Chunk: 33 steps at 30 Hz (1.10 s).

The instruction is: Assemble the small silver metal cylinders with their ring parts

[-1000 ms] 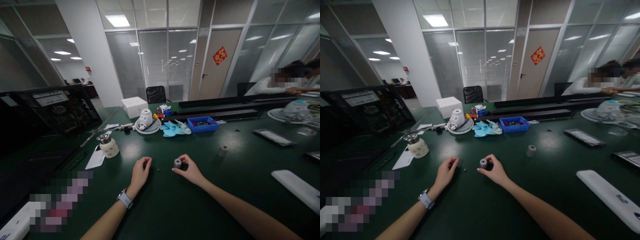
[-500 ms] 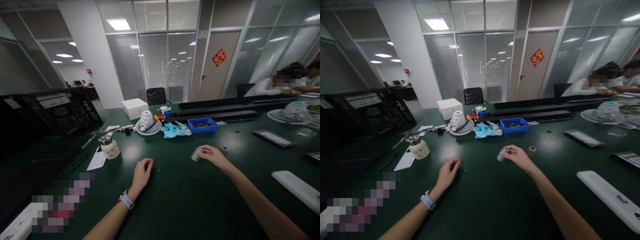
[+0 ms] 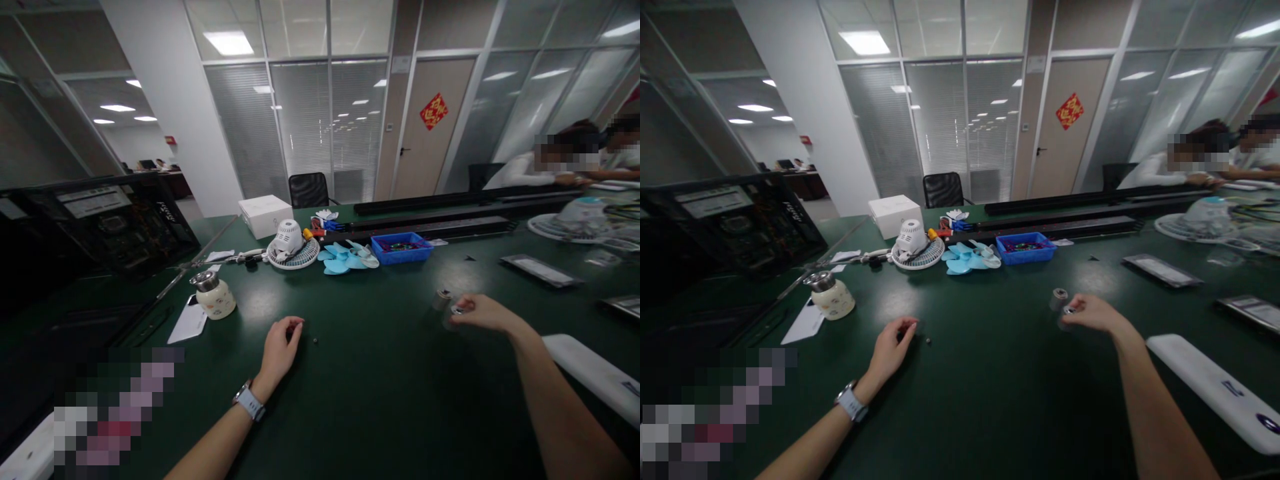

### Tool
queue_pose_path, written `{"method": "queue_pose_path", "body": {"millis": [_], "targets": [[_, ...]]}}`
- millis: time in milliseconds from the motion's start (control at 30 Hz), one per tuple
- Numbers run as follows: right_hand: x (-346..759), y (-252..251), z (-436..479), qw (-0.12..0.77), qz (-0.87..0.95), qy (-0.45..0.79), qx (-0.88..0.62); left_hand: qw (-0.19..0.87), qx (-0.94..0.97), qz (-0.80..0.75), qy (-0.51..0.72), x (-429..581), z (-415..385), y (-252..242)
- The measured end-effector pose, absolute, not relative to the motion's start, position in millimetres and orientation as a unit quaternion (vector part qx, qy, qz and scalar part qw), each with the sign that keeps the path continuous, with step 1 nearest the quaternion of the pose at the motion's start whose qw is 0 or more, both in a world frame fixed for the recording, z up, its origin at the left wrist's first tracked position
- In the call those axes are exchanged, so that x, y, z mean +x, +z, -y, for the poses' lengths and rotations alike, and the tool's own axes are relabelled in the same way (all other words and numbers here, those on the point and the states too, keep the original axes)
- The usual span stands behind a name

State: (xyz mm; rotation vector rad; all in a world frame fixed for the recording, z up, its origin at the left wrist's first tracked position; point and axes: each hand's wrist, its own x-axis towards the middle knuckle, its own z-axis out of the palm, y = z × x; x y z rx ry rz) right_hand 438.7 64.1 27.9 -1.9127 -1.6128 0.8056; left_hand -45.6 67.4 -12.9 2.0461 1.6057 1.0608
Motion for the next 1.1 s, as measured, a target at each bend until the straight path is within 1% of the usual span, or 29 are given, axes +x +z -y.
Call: {"method": "queue_pose_path", "body": {"millis": [67,133,233,300,333,400,433,467,533,667,800,900,1000,1100], "targets": [[441,32,-62,0.239,0.576,0.304,-0.720,0.167,0.720,-0.561,0.373,-46,-67,-13],[437,45,-55,0.239,0.560,0.279,-0.743,0.166,0.719,-0.560,0.377,-45,-67,-12],[401,72,-40,0.304,0.610,0.134,-0.720,0.167,0.710,-0.568,0.382,-45,-67,-13],[353,83,-32,0.355,0.681,0.068,-0.637,0.173,0.705,-0.570,0.384,-45,-68,-14],[324,84,-31,0.358,0.721,0.095,-0.585,0.177,0.704,-0.569,0.386,-45,-68,-14],[264,75,-33,0.344,0.770,0.204,-0.497,0.180,0.704,-0.567,0.388,-45,-67,-13],[237,66,-37,0.315,0.785,0.263,-0.464,0.179,0.705,-0.566,0.389,-45,-67,-13],[215,55,-42,0.291,0.795,0.293,-0.444,0.177,0.705,-0.566,0.389,-45,-67,-12],[182,32,-53,0.252,0.807,0.309,-0.436,0.173,0.706,-0.565,0.389,-45,-66,-12],[154,1,-67,0.252,0.814,0.233,-0.469,0.172,0.710,-0.558,0.395,-44,-67,-14],[149,-1,-63,0.268,0.815,0.202,-0.472,0.176,0.707,-0.559,0.396,-44,-68,-15],[176,13,-54,0.315,0.796,0.188,-0.483,0.176,0.705,-0.564,0.392,-45,-67,-14],[242,32,-43,0.400,0.753,0.092,-0.514,0.177,0.706,-0.568,0.384,-45,-66,-12],[323,38,-31,0.451,0.685,-0.036,-0.571,0.176,0.708,-0.567,0.384,-45,-66,-12]]}}
